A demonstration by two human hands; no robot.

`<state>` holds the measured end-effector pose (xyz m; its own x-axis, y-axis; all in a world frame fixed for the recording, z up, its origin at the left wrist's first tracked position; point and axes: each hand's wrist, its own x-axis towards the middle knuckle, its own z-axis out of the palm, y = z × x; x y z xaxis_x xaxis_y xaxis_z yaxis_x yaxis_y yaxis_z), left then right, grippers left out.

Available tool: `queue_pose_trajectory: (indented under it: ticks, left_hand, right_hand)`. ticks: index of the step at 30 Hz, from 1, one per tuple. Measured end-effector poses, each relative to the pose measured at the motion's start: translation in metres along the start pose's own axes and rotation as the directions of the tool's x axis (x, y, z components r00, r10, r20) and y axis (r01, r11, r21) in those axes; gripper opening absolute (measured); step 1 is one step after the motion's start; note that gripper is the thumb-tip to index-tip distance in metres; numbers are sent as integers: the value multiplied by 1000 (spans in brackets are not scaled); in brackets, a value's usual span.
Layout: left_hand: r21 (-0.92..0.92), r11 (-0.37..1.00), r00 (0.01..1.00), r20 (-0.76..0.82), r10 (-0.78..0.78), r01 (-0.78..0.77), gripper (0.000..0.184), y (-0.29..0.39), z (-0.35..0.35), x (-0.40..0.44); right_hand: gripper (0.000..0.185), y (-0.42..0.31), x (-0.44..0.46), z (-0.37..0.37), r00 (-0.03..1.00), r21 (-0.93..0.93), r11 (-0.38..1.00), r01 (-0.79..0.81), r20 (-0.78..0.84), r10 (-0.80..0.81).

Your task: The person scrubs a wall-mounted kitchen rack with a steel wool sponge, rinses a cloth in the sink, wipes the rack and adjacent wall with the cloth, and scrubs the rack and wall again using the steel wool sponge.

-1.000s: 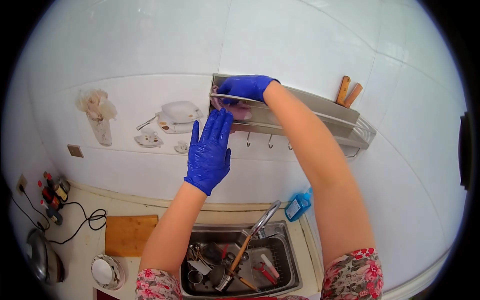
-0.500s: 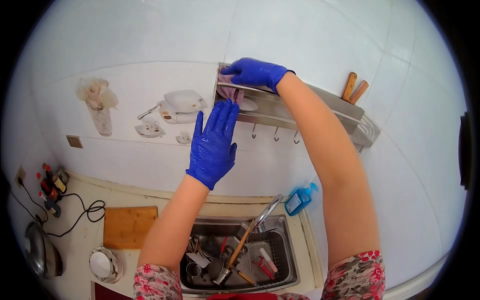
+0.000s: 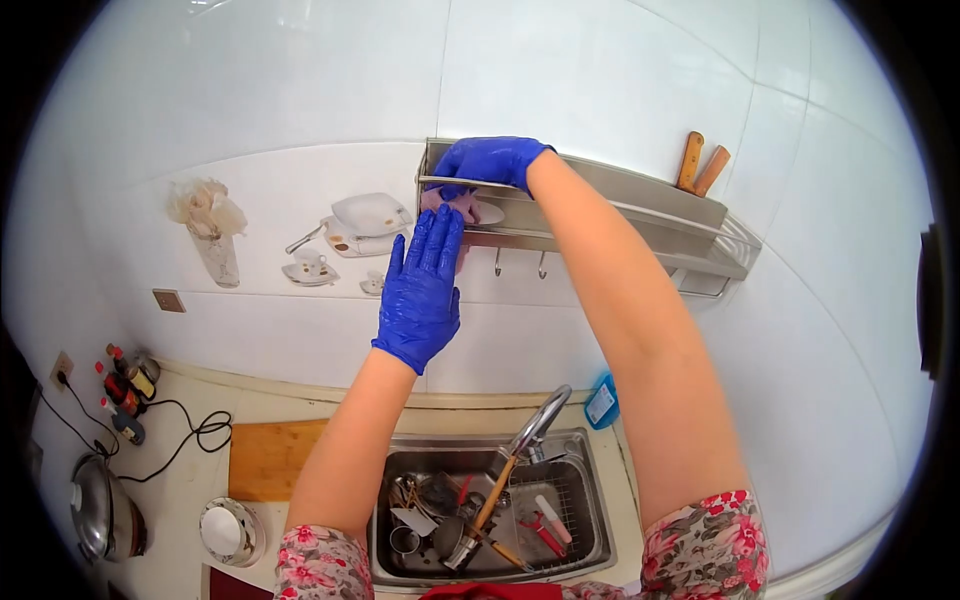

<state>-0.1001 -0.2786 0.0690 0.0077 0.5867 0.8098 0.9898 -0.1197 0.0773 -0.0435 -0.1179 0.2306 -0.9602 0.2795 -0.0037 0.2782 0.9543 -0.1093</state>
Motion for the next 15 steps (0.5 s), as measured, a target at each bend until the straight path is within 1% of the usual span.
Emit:
queue_pose_trajectory:
  ticks: [2,3,4,5,6,7,9,10,11,12,13,14,15]
  left_hand:
    - [46,999,1000,24,2,-3,85,1,-4,0]
    - [47,999,1000,26,-1,0,85,3,-6,0]
    - [54,998,1000,22,-17,15,85,5,-7,-1]
    - [61,998,999,16,-32,31,84,6,-8,-1]
    - [64,997,999,20,-39,38,84,6,-7,-2]
    - [72,996,998,-7,-58,58,83,5,-5,-4]
    - [80,994,997,-31,-77,79,81,3,-2,-7]
    - [55,995,996,-48,-76,79,79,1,-1,-9]
    - [28,996,995,-66,-78,80,77,0,0,-10]
    - [28,996,995,-62,-83,84,77,1,0,-11]
    - [18,997,994,-74,-77,79,75,1,0,-11]
    - [9,997,993,-92,-72,73,73,1,1,-11]
    - [9,997,993,-92,-76,77,73,-1,2,-12]
  right_hand:
    - [32,-10,-26,-3,970,241,968,71,-244,-11]
    - [35,-8,-37,-8,965,471,876,105,-263,26]
    - [34,-4,-48,-13,932,481,852,208,-363,-22]
    - [33,0,-61,-16,885,482,847,223,-465,32]
    - [32,5,-71,-18,821,596,743,305,-560,112]
    - [29,13,-81,-24,759,614,666,423,-642,109]
    - [26,33,-103,-33,559,550,554,625,-811,175]
    - [28,35,-120,-35,487,500,538,679,-855,179]
    - [28,36,-133,-37,417,478,565,673,-876,244]
    - [27,39,-149,-35,378,437,622,650,-896,234]
    - [26,27,-162,-23,248,295,794,532,-950,187]
    - [24,13,-176,-6,128,142,918,370,-987,101]
    - [24,0,-180,15,37,-32,975,221,-998,-42]
